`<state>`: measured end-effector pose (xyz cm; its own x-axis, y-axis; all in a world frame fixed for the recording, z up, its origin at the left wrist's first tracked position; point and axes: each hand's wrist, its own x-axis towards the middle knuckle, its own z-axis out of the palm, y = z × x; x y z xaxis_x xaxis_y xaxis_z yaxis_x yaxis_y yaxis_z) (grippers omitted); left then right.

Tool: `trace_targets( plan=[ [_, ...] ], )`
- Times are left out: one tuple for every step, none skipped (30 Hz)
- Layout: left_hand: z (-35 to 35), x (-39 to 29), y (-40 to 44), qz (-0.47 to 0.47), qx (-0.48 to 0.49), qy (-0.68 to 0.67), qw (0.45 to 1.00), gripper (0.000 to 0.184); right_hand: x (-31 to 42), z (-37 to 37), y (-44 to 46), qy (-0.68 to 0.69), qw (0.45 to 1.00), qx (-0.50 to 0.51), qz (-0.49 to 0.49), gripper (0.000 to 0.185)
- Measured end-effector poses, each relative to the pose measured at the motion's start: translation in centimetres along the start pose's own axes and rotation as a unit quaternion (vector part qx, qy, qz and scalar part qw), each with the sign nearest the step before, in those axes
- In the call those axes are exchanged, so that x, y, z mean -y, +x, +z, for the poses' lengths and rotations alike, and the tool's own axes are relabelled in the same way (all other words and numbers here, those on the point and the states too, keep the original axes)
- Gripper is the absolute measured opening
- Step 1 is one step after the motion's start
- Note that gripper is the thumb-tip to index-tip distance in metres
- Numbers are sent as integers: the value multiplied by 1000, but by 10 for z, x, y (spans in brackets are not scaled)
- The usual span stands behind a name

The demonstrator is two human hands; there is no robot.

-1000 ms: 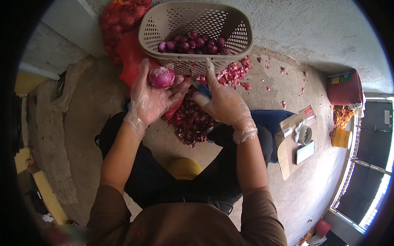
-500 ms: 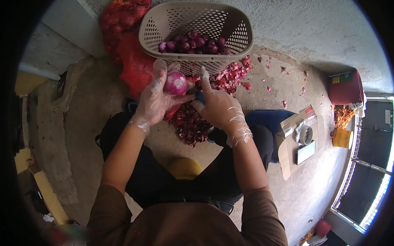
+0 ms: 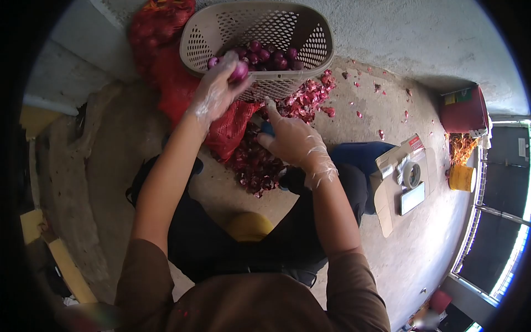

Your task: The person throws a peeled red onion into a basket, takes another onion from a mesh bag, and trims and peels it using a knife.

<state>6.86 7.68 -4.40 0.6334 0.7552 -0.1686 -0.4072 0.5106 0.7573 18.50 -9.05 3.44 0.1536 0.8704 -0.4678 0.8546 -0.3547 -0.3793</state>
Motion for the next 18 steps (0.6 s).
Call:
trace_targets(
  plan=[
    [1,-2,10,0,12,-35,999,33,1,-1,0,1,1000,9,6,80],
    [1,-5,21,3,23,-70,997,40,1,-1,1,6,1000,0,-7,80],
    [4,-9,27,5,36,-105,994,48,1,0,1,12,1000,-9,-19,80],
    [24,-21,10,27,-54,-84,995,45,0,1,1,17,999,-16,-30,80],
    [17,-22,11,84,-66,5,994,44,-1,0,2,9,1000,-13,-27,80],
    [1,-23,14,140,-76,93,983,43,-2,0,3,2,1000,-10,-24,79],
    [-21,-24,15,193,-86,183,960,42,-3,1,3,-4,1000,-7,-20,79],
    [-54,-27,17,246,-121,275,922,41,-5,3,4,-1,1000,-9,-21,79],
    [-83,-33,14,293,-156,365,870,40,-6,4,3,3,1000,-8,-22,78],
    [-91,-38,9,283,-235,321,873,48,-5,3,4,5,1000,-10,-27,78],
    [-97,-45,5,272,-312,274,868,55,0,1,3,10,1000,-3,-28,77],
    [-105,-53,-1,224,-390,398,799,65,4,-3,0,15,1000,2,-27,77],
    [-117,-63,-6,171,-457,510,709,75,6,-6,-1,19,999,7,-26,77],
    [-153,-58,6,142,-488,596,621,90,6,-5,0,20,999,1,-28,77],
    [-168,-56,10,135,-469,636,598,91,4,-2,0,20,999,-3,-31,77],
    [-178,-55,11,126,-450,673,573,92,2,1,2,20,999,-5,-35,77],
    [-188,-53,10,116,-432,710,544,94,-2,5,4,25,999,-3,-32,77],
    [-193,-52,10,55,-399,718,568,95,-5,7,6,31,999,-4,-31,77]
  ],
)
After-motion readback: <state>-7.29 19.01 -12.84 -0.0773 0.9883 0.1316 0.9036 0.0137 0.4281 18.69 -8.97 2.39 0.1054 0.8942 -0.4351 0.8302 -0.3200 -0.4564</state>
